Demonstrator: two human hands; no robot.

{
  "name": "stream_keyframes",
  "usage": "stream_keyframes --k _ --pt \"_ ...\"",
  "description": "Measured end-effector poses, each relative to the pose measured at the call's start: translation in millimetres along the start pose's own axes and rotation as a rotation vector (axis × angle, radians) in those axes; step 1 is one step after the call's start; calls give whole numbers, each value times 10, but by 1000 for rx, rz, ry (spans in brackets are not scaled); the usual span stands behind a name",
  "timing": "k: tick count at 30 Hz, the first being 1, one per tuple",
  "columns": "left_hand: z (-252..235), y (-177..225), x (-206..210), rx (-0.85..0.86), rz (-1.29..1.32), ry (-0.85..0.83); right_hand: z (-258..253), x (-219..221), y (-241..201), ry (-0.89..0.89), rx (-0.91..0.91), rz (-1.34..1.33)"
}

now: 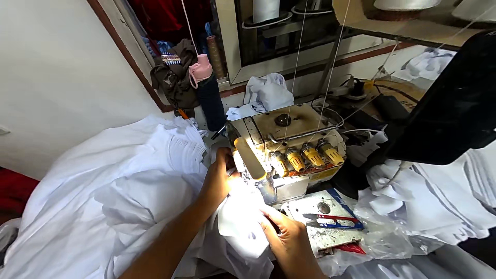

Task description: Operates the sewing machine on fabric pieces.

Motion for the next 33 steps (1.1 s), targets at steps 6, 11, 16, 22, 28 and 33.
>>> stream_keyframes --k 6,11,16,22,28,33 --pt "-15 -1 -23 46 -14 47 -17 29 10 -5 -18 31" --pt "-85 -62 -44 27 -13 62 -69 49 -54 -22 -30 131" --pt "-130 -118 -49 -5 -3 80 -91 44 -77 -22 20 164" --pt "64 -14 -295 170 -85 195 -138 25 24 -104 69 148" --pt "926 283 -414 428 -383 -57 -246 38 96 -397 54 214" --pt "955 174 -491 393 -311 -112 -406 46 -101 -401 -148 323"
Point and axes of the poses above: each hand's wrist, its own z-axis away from the middle knuckle, its own x-axis out of the palm, y = z × x, the point moved 9 cm from there along -z, towards the middle knuckle, and after that the axes turned 1 degree about -x, right-handed, at the moved point
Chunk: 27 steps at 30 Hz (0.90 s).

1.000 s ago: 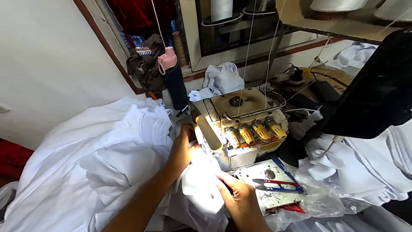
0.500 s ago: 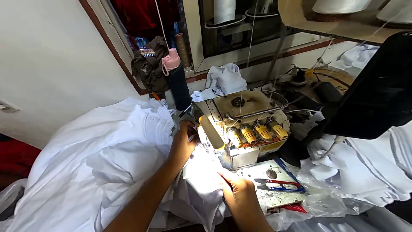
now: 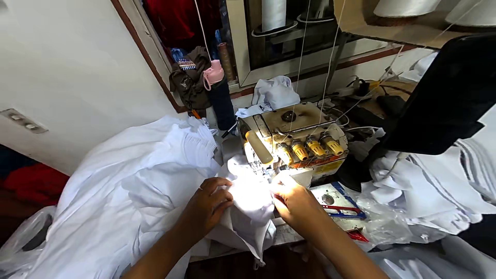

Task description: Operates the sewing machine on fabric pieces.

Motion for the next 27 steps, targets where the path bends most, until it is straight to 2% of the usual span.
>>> stream_keyframes --k 4,7,10,13,15,19,23,25,27 --pt "-328 239 -382 -54 309 -13 -51 18 10 69 -107 -167" --pt "-544 448 -823 -22 316 18 -41 97 127 108 -61 -329" --pt "-614 437 -1050 29 19 -30 -40 142 239 202 -19 -456" --pt "-546 334 -1042 92 -366 -77 -26 171 305 294 -12 -506" --pt "-465 223 -971 72 -548 -68 -27 185 293 297 -20 -486" --pt "-327 -27 -769 16 -683 41 -63 190 250 289 -87 -483" --pt "-344 -182 -688 20 -548 256 -83 188 295 289 -4 -581" --pt "-416 -243 -664 -41 -352 265 -94 193 305 283 22 -614" --pt "-470 -159 -643 -99 -83 156 -106 214 305 247 34 -684"
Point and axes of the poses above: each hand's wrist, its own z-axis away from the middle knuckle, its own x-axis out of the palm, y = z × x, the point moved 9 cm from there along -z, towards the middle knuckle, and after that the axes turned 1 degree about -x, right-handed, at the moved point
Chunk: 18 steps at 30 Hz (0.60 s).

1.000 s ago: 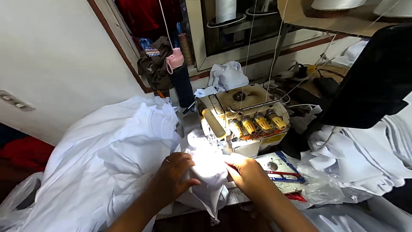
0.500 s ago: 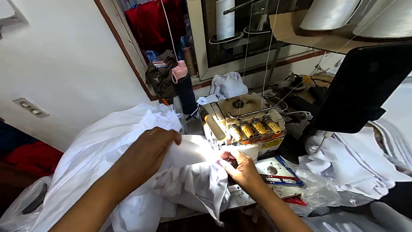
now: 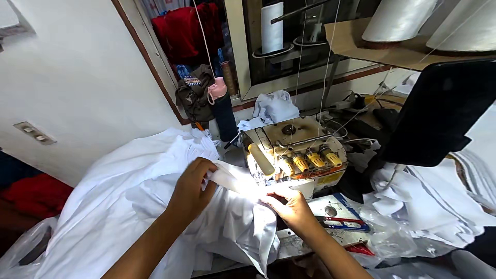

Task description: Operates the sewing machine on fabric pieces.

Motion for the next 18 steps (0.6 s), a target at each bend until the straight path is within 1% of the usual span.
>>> stream_keyframes --k 2,3,4,5,6,8,9,11,13,18 --pt "46 305 -41 -16 323 -258 -3 12 -1 -26 33 -85" --pt "120 503 -94 29 414 -417 0 12 -7 -37 48 -125" --pt "194 665 -174 94 433 -539 4 7 -14 -46 59 -150" --pt "244 727 -267 136 396 -599 13 2 -20 -57 63 -159" --pt "249 693 -371 152 290 -575 18 -4 -30 -67 60 -150" --pt "176 485 -586 139 12 -417 12 -13 -54 -78 38 -108" --pt "140 394 -673 133 -78 -349 5 -18 -74 -74 21 -78" --pt "118 332 -762 133 -90 -270 1 -28 -129 -58 -11 -11" --pt "143 360 -761 165 -71 -209 7 -42 -158 -31 -24 47" --pt "184 472 -784 252 -158 -44 1 -81 -145 19 -63 172"
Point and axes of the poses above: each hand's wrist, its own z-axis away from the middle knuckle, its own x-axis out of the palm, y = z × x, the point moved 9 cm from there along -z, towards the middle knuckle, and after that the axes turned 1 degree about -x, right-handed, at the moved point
